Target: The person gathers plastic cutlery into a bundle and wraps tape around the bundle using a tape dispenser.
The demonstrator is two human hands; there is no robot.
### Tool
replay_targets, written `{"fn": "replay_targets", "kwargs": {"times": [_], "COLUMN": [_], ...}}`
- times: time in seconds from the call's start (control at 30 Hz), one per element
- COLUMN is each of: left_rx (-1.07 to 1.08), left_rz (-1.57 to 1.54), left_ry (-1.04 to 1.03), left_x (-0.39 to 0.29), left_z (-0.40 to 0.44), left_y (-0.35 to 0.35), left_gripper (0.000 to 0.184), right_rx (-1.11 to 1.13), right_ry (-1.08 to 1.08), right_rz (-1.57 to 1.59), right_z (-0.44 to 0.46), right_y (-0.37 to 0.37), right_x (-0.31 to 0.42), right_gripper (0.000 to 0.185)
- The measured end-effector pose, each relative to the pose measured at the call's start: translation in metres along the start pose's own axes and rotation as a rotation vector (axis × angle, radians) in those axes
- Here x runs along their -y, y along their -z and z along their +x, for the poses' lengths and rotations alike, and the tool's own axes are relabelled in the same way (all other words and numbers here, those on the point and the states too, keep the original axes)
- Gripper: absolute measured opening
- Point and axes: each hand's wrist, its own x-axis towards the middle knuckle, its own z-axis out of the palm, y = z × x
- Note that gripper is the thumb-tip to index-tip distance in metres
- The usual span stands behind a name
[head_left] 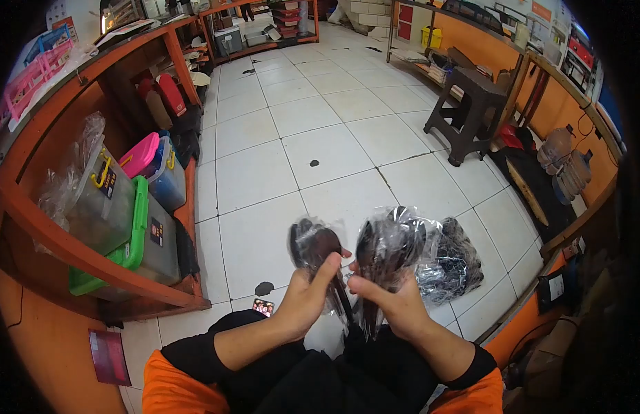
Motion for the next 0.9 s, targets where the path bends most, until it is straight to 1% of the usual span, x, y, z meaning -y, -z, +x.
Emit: {"fn": "replay_targets", "kwargs": {"times": [0.03,0.13,0.17,0.27,0.37,0.47,0.5,0.6,0.7,0.77,0.8,0.83,0.9], "left_rx": [-0.029,-0.075,-0.041,-0.051,0.091,0.122,0.147,0.08,0.057,0.063,0.066,-0.003,0.005], "left_rz": [0.015,-0.063,-0.014,0.067,0.137,0.234,0.246,0.093,-0.056,-0.119,-0.15,-0.131,-0.061], "left_ry": [-0.048,-0.021,-0.012,-0.044,-0.07,-0.014,0.043,0.063,0.097,0.091,0.088,0.071,0.046], "left_x": [0.001,-0.004,-0.002,-0.002,0.002,-0.004,-0.004,-0.009,-0.007,-0.015,-0.018,-0.007,-0.008], "left_z": [0.004,0.006,0.006,0.002,0.002,-0.001,0.0,-0.002,0.005,0.005,0.005,0.009,0.009], "left_y": [0.003,0.003,0.008,0.001,0.005,0.0,0.005,-0.002,0.004,0.0,-0.002,0.004,0.004], "left_gripper": [0.034,0.03,0.026,0.028,0.026,0.029,0.034,0.031,0.032,0.029,0.028,0.025,0.025], "right_rx": [-0.042,-0.038,-0.016,-0.032,-0.039,0.003,-0.008,-0.018,0.006,0.003,-0.016,-0.035,-0.039], "right_ry": [-0.067,-0.06,-0.053,-0.052,-0.026,-0.022,-0.023,-0.028,-0.032,-0.037,-0.059,-0.082,-0.123], "right_rz": [0.0,0.188,0.235,0.178,0.096,0.073,0.055,0.01,-0.007,-0.003,0.062,0.128,0.293], "right_z": [0.001,0.002,0.001,-0.001,-0.001,0.003,0.003,0.0,0.001,0.0,0.001,0.001,0.002], "right_y": [0.008,0.015,0.017,0.014,0.006,0.016,0.015,0.011,0.008,0.009,0.01,0.011,0.018], "right_x": [-0.007,-0.008,-0.008,-0.006,-0.001,-0.015,-0.014,-0.008,-0.002,-0.003,-0.002,0.0,-0.001], "right_gripper": [0.033,0.031,0.031,0.032,0.031,0.029,0.029,0.029,0.032,0.036,0.037,0.039,0.044]}}
